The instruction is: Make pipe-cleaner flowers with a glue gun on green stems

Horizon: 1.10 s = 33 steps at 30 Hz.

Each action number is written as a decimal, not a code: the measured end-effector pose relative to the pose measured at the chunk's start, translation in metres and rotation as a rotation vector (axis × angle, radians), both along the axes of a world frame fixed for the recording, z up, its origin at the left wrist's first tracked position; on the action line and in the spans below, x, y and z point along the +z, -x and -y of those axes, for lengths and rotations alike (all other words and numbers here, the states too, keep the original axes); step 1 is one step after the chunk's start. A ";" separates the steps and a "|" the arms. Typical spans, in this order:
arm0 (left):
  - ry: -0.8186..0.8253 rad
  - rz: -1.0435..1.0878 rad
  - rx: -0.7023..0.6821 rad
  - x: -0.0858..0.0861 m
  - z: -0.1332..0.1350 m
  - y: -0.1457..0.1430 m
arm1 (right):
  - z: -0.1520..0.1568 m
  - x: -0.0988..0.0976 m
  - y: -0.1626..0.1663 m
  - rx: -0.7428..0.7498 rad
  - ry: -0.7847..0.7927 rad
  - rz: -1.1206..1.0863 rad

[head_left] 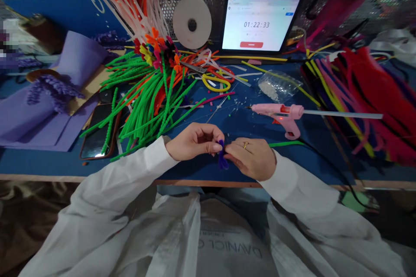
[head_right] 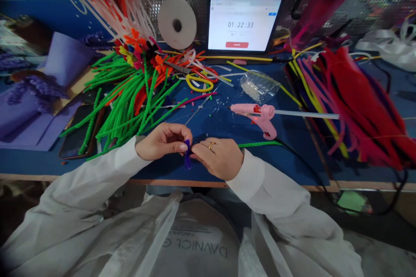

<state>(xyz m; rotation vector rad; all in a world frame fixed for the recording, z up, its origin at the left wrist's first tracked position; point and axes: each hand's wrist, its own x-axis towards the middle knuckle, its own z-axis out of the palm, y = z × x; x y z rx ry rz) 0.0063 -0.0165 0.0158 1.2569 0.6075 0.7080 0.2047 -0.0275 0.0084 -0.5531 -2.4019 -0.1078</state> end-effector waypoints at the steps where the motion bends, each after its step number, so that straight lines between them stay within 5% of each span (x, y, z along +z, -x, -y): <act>1: -0.011 -0.006 -0.007 0.001 0.000 0.000 | 0.000 0.000 0.000 0.007 0.007 0.004; 24: -0.042 0.009 -0.067 0.000 0.006 -0.004 | 0.004 0.005 0.000 0.140 0.064 -0.079; 33: -0.042 0.088 0.020 -0.005 0.005 -0.004 | 0.003 0.001 -0.001 0.016 0.000 -0.035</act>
